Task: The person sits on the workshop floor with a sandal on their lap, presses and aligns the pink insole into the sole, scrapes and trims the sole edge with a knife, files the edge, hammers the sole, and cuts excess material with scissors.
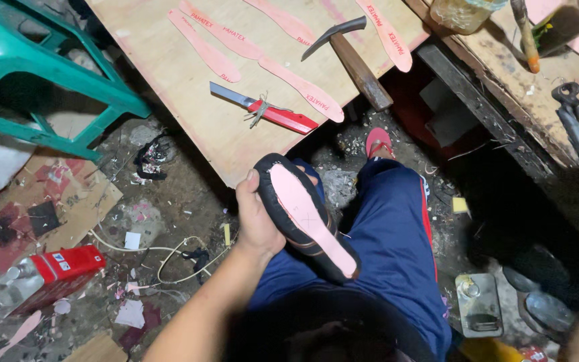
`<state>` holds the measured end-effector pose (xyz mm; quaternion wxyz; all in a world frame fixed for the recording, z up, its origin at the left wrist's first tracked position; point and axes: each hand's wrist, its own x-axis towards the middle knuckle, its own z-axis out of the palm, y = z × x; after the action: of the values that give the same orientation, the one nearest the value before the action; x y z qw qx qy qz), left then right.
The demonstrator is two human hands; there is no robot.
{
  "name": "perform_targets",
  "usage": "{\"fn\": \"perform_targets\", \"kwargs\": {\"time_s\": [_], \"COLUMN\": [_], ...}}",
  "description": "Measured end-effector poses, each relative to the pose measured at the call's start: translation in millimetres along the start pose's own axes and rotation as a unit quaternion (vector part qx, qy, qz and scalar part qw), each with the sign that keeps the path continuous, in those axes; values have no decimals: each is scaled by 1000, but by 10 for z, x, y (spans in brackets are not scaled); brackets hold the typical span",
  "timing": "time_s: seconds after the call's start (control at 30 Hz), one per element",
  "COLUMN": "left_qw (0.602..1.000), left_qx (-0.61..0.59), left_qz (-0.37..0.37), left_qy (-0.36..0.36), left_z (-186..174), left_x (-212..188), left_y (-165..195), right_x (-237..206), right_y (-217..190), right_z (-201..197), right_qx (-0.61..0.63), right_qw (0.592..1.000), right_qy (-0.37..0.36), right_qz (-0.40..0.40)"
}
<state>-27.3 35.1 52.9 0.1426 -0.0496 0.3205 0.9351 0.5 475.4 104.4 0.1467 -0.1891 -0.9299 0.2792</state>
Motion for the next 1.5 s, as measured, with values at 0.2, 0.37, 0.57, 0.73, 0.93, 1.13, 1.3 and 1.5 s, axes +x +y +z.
{"fn": "perform_targets", "kwargs": {"time_s": [0.2, 0.37, 0.57, 0.73, 0.93, 1.13, 1.3, 1.5], "left_qw": [997, 997, 996, 997, 997, 998, 1000, 999], "left_qx": [-63, -68, -82, -71, -61, -46, -8, -10], "left_qz": [50, 36, 35, 36, 36, 17, 14, 9], "left_qy": [20, 5, 1, 14, -18, -26, -24, -29], "left_z": [153, 219, 156, 113, 110, 167, 219, 210], "left_x": [222, 286, 278, 267, 259, 233, 189, 204], "left_y": [-232, -480, -553, -554, -559, -515, -497, -487], "right_x": [-1274, -1823, -1794, -1786, -1765, -1789, -1804, -1767], "right_y": [-856, -1092, -1054, -934, -838, -873, -933, -1035], "right_z": [541, 963, 1111, 1256, 1363, 1464, 1502, 1463], "right_qx": [426, 600, 645, 679, 698, 676, 655, 596], "right_qw": [848, 597, 522, 433, 400, 502, 553, 644], "right_qy": [-301, -521, -539, -551, -549, -517, -493, -466], "right_qz": [94, 116, 145, 220, 228, 159, 151, 109]}}
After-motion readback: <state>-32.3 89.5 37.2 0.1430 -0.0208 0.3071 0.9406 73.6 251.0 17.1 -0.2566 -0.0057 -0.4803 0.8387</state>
